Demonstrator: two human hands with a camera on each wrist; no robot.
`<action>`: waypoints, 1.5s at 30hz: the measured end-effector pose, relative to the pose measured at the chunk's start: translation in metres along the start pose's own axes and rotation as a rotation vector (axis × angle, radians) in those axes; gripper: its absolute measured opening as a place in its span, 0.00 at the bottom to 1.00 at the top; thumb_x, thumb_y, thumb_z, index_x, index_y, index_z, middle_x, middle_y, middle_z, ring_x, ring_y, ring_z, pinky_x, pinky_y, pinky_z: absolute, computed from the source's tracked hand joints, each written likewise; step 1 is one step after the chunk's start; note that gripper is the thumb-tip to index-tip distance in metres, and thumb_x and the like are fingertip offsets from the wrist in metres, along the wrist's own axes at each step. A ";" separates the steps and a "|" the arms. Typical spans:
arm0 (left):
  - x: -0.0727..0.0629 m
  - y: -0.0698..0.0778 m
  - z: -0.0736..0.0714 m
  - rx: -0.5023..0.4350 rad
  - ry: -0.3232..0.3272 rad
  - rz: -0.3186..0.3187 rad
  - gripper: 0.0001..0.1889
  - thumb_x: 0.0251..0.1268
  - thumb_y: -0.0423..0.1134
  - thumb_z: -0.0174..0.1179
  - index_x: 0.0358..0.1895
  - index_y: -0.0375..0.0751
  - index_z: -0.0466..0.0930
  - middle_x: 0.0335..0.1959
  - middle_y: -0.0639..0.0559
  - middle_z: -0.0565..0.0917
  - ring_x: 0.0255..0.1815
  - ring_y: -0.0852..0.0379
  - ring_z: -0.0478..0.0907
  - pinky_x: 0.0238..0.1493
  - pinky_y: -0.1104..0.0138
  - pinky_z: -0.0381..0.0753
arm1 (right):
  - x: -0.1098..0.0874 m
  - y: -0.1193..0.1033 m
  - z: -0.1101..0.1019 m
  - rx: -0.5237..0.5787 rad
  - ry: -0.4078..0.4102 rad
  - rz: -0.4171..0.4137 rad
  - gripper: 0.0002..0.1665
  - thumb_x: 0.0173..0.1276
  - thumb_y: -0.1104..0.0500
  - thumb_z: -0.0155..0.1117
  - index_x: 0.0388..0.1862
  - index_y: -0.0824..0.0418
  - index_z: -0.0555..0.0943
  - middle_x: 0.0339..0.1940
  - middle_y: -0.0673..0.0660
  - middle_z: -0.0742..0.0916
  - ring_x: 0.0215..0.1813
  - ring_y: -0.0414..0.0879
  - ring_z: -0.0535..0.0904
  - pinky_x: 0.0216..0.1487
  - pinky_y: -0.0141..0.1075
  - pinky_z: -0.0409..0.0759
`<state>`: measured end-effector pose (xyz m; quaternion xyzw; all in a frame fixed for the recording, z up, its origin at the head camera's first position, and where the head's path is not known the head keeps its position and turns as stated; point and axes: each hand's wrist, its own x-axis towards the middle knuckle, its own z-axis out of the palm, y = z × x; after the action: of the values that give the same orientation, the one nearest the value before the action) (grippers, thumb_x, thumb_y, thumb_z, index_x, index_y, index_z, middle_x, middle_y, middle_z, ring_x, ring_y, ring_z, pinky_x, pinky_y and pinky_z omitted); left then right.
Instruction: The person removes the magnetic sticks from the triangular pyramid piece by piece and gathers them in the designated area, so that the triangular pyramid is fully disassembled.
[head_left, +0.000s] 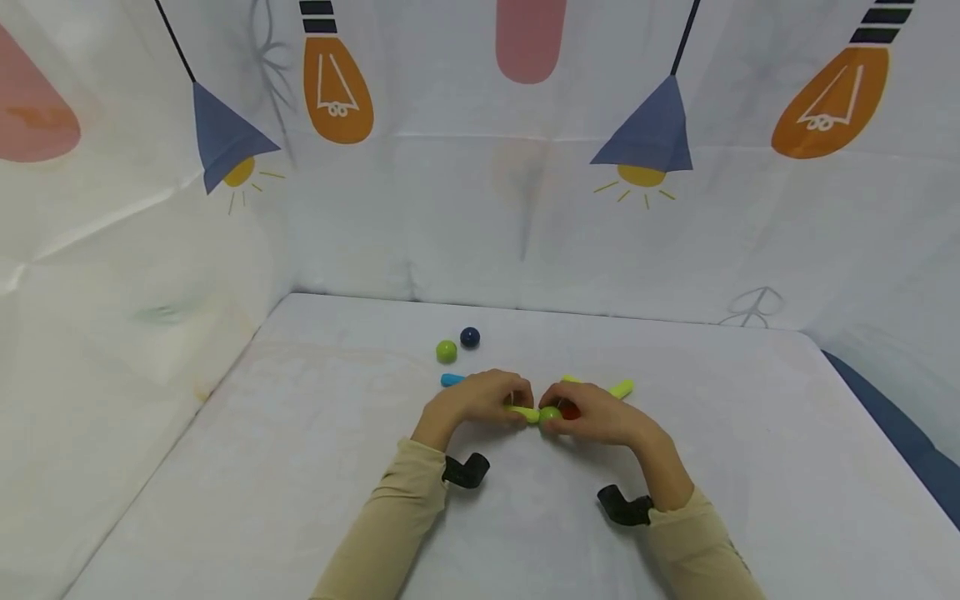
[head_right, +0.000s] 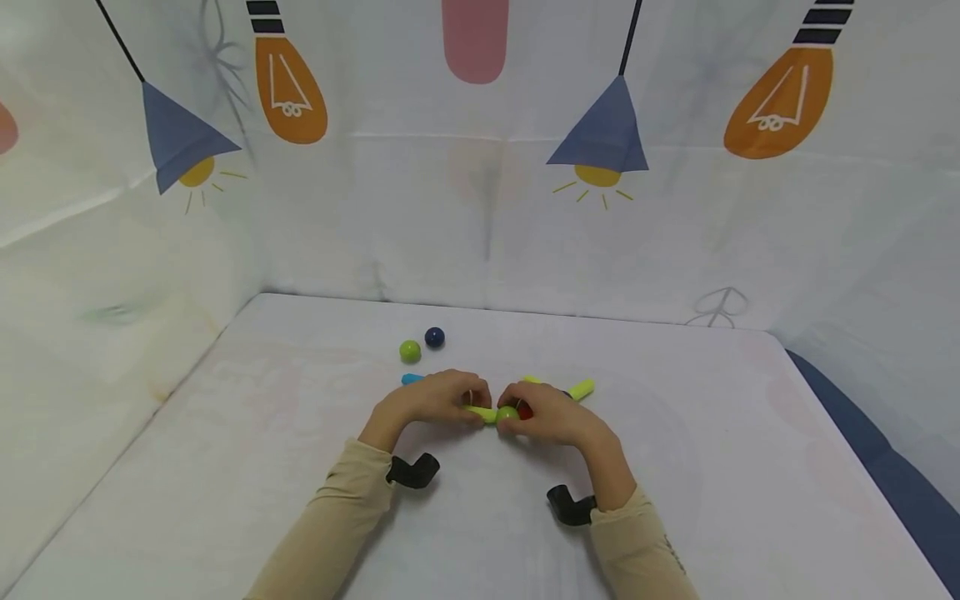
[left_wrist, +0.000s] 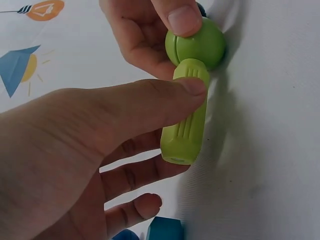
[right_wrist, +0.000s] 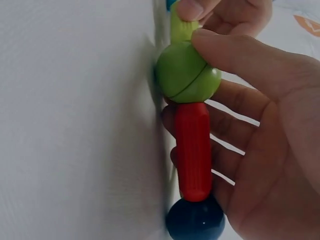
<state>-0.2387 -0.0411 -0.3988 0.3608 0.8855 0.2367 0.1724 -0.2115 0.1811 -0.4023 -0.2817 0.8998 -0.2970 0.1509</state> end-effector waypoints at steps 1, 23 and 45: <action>0.000 0.000 -0.001 -0.006 -0.002 0.001 0.05 0.58 0.39 0.65 0.35 0.52 0.80 0.34 0.63 0.79 0.35 0.64 0.73 0.39 0.73 0.72 | 0.001 0.000 0.001 -0.005 0.003 0.000 0.16 0.63 0.49 0.66 0.48 0.50 0.78 0.39 0.45 0.80 0.42 0.41 0.72 0.44 0.34 0.71; -0.007 0.006 -0.008 -0.002 -0.038 0.047 0.05 0.55 0.37 0.67 0.32 0.49 0.79 0.31 0.61 0.80 0.30 0.66 0.73 0.35 0.75 0.72 | 0.007 -0.005 0.011 -0.012 0.054 -0.069 0.12 0.57 0.58 0.65 0.41 0.52 0.77 0.34 0.46 0.79 0.37 0.40 0.72 0.37 0.30 0.71; -0.031 -0.011 -0.027 -0.045 -0.043 -0.120 0.07 0.49 0.35 0.70 0.28 0.48 0.80 0.27 0.58 0.78 0.31 0.62 0.72 0.36 0.70 0.72 | 0.005 -0.004 0.007 -0.017 0.026 -0.016 0.15 0.62 0.50 0.66 0.47 0.49 0.78 0.40 0.43 0.80 0.42 0.40 0.73 0.45 0.33 0.73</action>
<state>-0.2368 -0.0779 -0.3787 0.3083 0.8959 0.2381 0.2136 -0.2108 0.1721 -0.4059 -0.2863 0.9019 -0.2943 0.1344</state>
